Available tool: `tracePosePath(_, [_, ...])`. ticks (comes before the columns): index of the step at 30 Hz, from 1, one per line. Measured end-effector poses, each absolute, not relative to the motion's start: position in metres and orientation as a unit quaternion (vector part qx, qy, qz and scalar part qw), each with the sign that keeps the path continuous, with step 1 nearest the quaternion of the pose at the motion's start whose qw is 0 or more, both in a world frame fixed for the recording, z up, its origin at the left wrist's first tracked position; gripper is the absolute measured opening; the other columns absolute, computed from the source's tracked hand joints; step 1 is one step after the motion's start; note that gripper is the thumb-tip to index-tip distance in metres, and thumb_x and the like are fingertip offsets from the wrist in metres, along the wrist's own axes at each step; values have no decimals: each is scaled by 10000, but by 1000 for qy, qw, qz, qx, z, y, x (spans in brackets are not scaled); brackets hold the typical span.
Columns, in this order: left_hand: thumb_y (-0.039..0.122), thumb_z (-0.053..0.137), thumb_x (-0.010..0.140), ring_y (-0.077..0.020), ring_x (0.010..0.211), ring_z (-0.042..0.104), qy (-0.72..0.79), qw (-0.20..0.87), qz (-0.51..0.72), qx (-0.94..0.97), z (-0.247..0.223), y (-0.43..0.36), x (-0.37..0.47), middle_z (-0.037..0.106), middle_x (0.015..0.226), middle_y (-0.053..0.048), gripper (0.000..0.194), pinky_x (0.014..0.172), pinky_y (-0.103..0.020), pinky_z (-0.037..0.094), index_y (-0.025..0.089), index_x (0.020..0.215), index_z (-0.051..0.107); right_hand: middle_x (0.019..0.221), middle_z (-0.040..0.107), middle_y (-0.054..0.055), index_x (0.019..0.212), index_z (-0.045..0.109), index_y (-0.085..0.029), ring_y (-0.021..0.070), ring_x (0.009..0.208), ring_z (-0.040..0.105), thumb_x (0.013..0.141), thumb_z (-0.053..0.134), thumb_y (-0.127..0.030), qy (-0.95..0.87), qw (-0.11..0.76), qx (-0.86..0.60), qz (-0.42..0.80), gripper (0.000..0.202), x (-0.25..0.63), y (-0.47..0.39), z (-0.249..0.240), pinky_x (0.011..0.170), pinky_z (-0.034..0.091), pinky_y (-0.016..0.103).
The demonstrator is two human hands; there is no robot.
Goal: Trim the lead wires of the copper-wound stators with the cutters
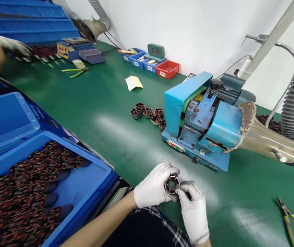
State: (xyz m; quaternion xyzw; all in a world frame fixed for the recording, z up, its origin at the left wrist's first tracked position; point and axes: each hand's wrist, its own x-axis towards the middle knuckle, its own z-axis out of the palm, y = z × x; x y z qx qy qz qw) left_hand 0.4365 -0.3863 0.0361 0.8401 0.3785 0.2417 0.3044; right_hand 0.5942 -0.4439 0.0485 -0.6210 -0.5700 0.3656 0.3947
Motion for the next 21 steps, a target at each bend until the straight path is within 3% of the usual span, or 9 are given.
tracePosePath(5, [319, 618, 653, -255, 889, 533, 403, 280, 268, 829, 39, -391, 440, 563, 911, -70, 377, 882, -430, 400, 190, 984, 493, 740, 629, 34, 720, 617, -222, 177, 680, 588, 819, 506, -286, -589, 354, -686, 239, 163, 585, -469, 35, 627, 457, 282])
tracePosePath(10, [361, 707, 601, -250, 861, 534, 421, 282, 253, 824, 40, -392, 444, 555, 863, -60, 391, 837, -397, 433, 192, 897, 515, 783, 621, 70, 742, 596, -198, 221, 700, 578, 832, 459, -318, -592, 287, -722, 214, 203, 599, -459, 27, 665, 444, 362])
tracePosePath(13, [442, 730, 587, -264, 877, 539, 437, 267, 262, 818, 40, -395, 444, 554, 879, -68, 511, 854, -427, 431, 184, 966, 504, 792, 618, 72, 742, 601, -195, 228, 715, 580, 824, 485, -339, -583, 287, -732, 203, 202, 617, -450, 34, 686, 445, 376])
tracePosePath(16, [487, 737, 554, -278, 917, 540, 433, 283, 277, 810, 42, -397, 439, 560, 949, -80, 763, 868, -440, 432, 168, 1165, 412, 880, 632, 69, 844, 615, -204, 214, 815, 602, 824, 528, -343, -575, 341, -692, 274, 165, 623, -449, 45, 749, 473, 343])
tracePosePath(18, [416, 732, 576, -268, 980, 537, 388, 322, 281, 817, 42, -396, 434, 567, 1045, -81, 847, 905, -417, 424, 175, 1269, 310, 978, 625, 59, 951, 622, -229, 200, 913, 597, 799, 586, -310, -615, 345, -627, 331, 176, 618, -451, 49, 820, 474, 316])
tracePosePath(21, [266, 686, 650, -240, 1039, 536, 324, 361, 267, 833, 40, -391, 427, 568, 1125, -81, 746, 947, -387, 408, 188, 1282, 297, 961, 622, 33, 924, 667, -272, 177, 880, 607, 762, 635, -239, -677, 317, -570, 341, 169, 605, -453, 47, 786, 491, 282])
